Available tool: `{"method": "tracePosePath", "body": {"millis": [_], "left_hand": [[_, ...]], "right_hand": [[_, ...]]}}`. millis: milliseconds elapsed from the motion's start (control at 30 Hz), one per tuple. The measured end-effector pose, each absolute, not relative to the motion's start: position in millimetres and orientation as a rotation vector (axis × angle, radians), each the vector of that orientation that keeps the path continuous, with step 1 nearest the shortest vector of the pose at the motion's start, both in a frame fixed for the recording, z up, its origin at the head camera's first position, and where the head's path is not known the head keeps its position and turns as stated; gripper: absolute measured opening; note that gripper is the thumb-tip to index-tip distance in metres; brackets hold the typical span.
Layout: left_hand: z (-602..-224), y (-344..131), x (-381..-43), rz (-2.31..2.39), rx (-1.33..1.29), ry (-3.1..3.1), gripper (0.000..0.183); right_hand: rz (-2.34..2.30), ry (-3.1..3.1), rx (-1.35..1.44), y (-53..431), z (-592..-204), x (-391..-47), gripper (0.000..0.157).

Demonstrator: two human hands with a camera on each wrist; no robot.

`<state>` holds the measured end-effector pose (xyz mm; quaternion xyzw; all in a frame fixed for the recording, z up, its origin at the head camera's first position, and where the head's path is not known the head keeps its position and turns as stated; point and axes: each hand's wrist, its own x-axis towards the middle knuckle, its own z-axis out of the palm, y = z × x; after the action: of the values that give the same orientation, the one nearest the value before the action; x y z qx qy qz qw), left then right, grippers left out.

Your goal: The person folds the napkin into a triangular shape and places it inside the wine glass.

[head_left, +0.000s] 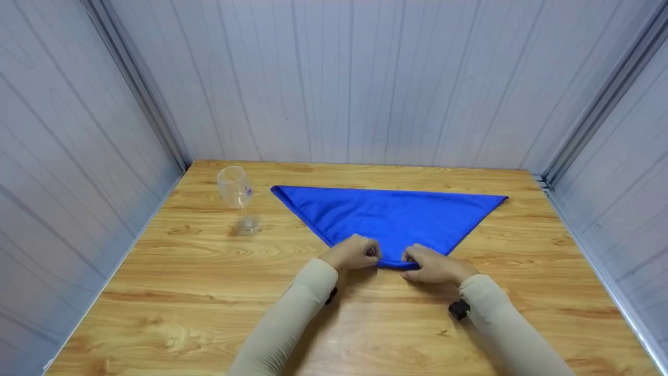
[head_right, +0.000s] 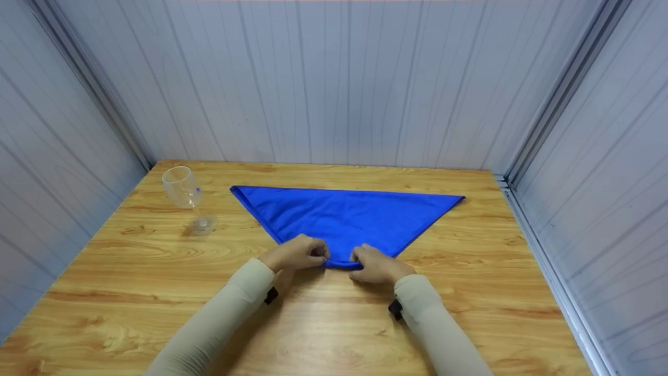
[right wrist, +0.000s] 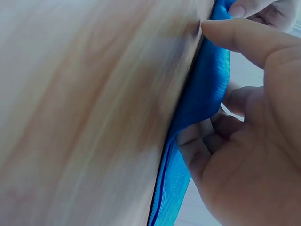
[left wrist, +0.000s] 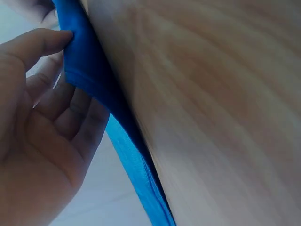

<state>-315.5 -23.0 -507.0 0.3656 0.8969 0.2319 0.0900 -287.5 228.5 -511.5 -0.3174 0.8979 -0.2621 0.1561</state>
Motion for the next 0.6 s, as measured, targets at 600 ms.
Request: {"method": "tracePosePath", "body": {"millis": [600], "left_hand": [[-506.8, -20.7, -326.5, 0.752, 0.758, 2.624, 0.005]], "right_hand": [[-0.787, 2.596, -0.852, 232.0, -512.8, -286.4, 0.016]]}}
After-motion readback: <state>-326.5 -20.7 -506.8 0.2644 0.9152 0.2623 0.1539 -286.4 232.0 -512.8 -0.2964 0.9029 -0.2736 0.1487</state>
